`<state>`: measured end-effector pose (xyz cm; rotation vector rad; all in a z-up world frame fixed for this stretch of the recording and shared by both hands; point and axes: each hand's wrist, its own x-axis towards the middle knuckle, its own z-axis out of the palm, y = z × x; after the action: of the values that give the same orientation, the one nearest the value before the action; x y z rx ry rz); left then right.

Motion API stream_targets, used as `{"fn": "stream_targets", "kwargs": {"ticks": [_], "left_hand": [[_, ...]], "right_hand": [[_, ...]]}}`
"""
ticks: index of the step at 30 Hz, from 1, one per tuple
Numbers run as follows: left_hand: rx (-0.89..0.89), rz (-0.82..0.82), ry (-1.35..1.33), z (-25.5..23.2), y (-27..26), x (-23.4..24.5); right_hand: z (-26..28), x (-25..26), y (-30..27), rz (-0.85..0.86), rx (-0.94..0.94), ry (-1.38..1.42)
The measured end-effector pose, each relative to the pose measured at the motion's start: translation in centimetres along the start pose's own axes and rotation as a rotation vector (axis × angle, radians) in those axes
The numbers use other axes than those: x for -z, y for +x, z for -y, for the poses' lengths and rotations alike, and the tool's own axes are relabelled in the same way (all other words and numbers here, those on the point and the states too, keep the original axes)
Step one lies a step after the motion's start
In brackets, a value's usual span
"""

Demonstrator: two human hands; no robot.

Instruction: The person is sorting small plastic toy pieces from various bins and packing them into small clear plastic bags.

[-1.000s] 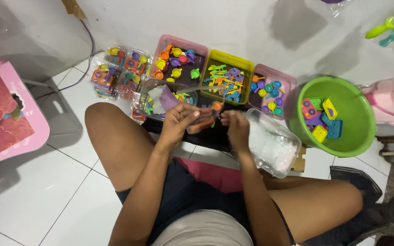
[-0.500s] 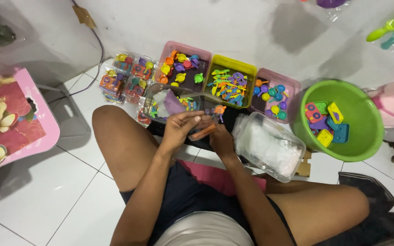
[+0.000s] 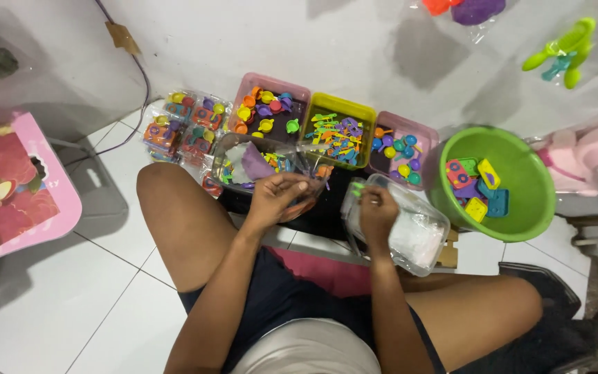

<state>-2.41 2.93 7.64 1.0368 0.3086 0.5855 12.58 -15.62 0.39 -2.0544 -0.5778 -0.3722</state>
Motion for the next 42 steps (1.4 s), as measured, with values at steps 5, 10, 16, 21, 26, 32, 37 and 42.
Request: {"fn": "stream_targets", "kwargs": {"ticks": [5, 10, 16, 21, 26, 32, 37, 42], "left_hand": [[0.110, 0.049, 0.037, 1.7, -0.6, -0.2], [0.179, 0.135, 0.136, 0.4, -1.5, -1.7], [0.162, 0.234, 0.251, 2.9, -1.5, -2.0], [0.188, 0.259, 0.362, 3.0, -1.8, -2.3], [0.209, 0.287, 0.383, 3.2, -1.9, -2.0], [0.220, 0.310, 0.371, 2.7, -1.9, -2.7], [0.317, 0.292, 0.237, 2.8, -1.7, -2.2], [0.341, 0.281, 0.130, 3.2, -1.6, -2.1]], "right_hand": [[5.7, 6.8, 3.3, -0.082, -0.142, 0.472], [10.8, 10.0, 4.7, 0.028, 0.045, 0.473], [13.0, 9.3, 5.5, 0.246, 0.173, 0.350], [12.9, 8.8, 5.6, 0.333, 0.213, 0.260], [13.5, 9.1, 5.8, 0.412, 0.239, 0.189], [11.7, 8.8, 5.8, 0.580, 0.134, 0.209], [10.2, 7.8, 5.4, 0.672, 0.122, 0.210], [11.7, 7.7, 4.9, 0.589, 0.164, 0.308]]}}
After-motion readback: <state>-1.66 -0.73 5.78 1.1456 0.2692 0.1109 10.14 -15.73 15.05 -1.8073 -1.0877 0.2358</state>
